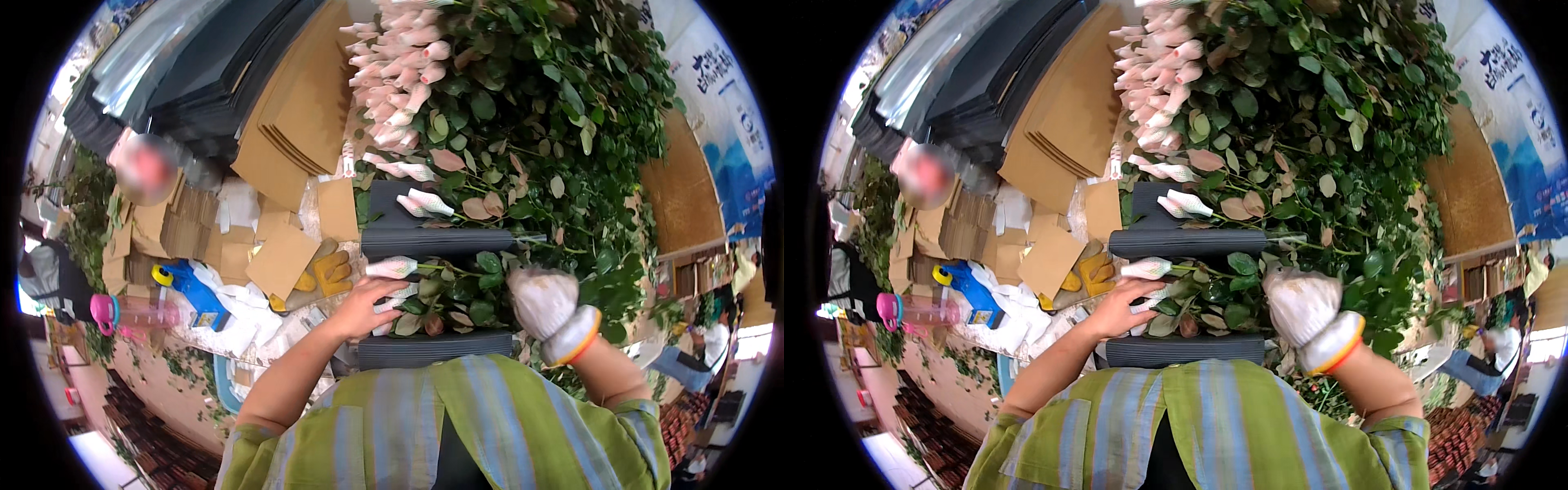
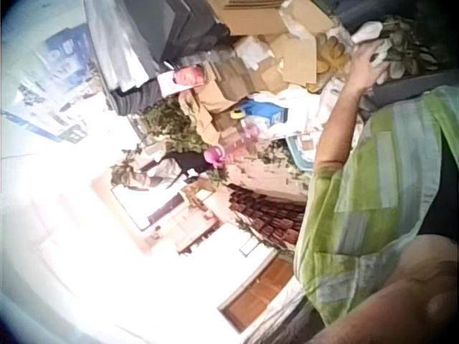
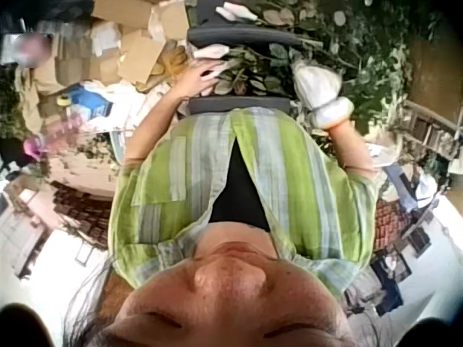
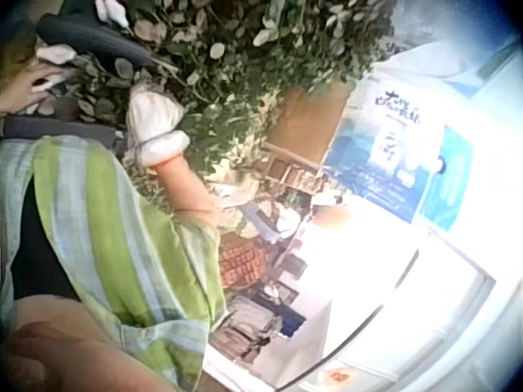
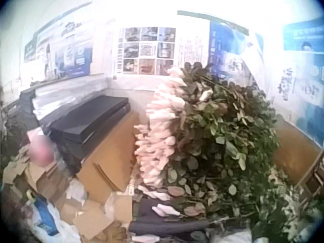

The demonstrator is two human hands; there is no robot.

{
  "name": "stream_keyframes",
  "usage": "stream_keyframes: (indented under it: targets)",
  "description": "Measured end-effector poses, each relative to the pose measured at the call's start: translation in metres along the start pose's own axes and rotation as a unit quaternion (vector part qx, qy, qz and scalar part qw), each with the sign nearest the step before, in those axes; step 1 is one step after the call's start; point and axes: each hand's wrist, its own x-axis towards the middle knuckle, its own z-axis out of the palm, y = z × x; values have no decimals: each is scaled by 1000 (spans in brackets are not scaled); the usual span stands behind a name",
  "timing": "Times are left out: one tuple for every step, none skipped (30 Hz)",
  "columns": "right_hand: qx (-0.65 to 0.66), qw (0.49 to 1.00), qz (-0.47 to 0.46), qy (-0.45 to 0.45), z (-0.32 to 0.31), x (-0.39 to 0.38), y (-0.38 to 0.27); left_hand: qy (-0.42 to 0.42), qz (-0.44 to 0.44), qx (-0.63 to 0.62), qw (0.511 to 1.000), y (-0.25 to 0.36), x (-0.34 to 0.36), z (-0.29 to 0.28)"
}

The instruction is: The person packages roses by placing them into a protective black sleeve, arranging them carefully, and inserting a cardboard divider.

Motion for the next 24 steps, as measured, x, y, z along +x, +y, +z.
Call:
stream_keyframes:
  targets:
    - [-10, 1000, 9, -22, 15, 3, 0, -7, 11, -4, 1000, 3, 2, -1]
    - [-29, 998, -8, -56, 20, 4, 0, 11, 34, -2, 999, 2, 1, 0]
    - [-28, 998, -30, -56, 37, 3, 4, 14, 49, -4, 999, -1, 2, 2]
    - [-17, 999, -30, -32, 44, 4, 5, 17, 57, -1, 998, -5, 0, 3]
    - [-5, 1000, -30, -9, 48, 6, 6, 18, 66, 1, 998, -6, -1, 5]
    - [-8, 1000, -30, -2, 54, 5, 7, 19, 49, 58, 997, -3, -2, 4]
    - [-12, 1000, -28, 6, 59, 4, 9, 19, 33, 115, 993, 3, -5, 3]
    - [-16, 999, -26, 12, 62, 3, 10, 18, 18, 172, 985, 10, -7, 0]
    - [-18, 999, -25, 11, 61, 3, 10, 35, 42, 217, 975, 15, -6, -2]
    - [-20, 999, -24, 10, 60, 3, 9, 52, 67, 261, 962, 19, -5, -5]
    - [-22, 999, -21, 8, 60, 3, 8, 68, 93, 304, 946, 24, -4, -8]
    - [-21, 999, -28, 19, 64, 2, 10, 73, 119, 291, 947, 31, 1, -16]
    - [-30, 998, -36, 30, 64, -2, 11, 55, 109, 226, 966, 25, 3, -15]
    - [-31, 999, -31, -24, 60, -6, 14, 36, 99, 160, 981, 15, 6, -12]
    - [-31, 996, -31, -75, 55, -6, 18, 20, 85, 96, 992, 5, 7, -9]
    - [-13, 997, -18, -75, 32, -5, 15, 17, 72, 54, 996, -2, 8, -7]
    - [10, 997, -12, -74, -1, -4, 8, 20, 70, 52, 996, -2, 8, -7]
    - [65, 997, -25, -27, -31, -1, 3, 21, 69, 48, 996, -1, 8, -8]
    - [102, 991, -75, -33, -49, 9, 5, 22, 63, 43, 997, -1, 5, -7]
    - [159, 981, -106, -45, -64, 17, 0, 26, 65, 44, 997, -1, 4, -6]
    - [213, 965, -141, -57, -71, 29, -9, 34, 67, 47, 996, -3, 2, -5]
    - [275, 938, -206, -39, -61, 40, -15, 38, 74, 48, 995, -3, 4, -3]
    - [335, 902, -272, -22, -40, 52, -22, 34, 75, 46, 996, -3, 6, -3]
    - [319, 911, -259, -42, -15, 55, -31, 31, 75, 41, 996, -3, 6, -5]
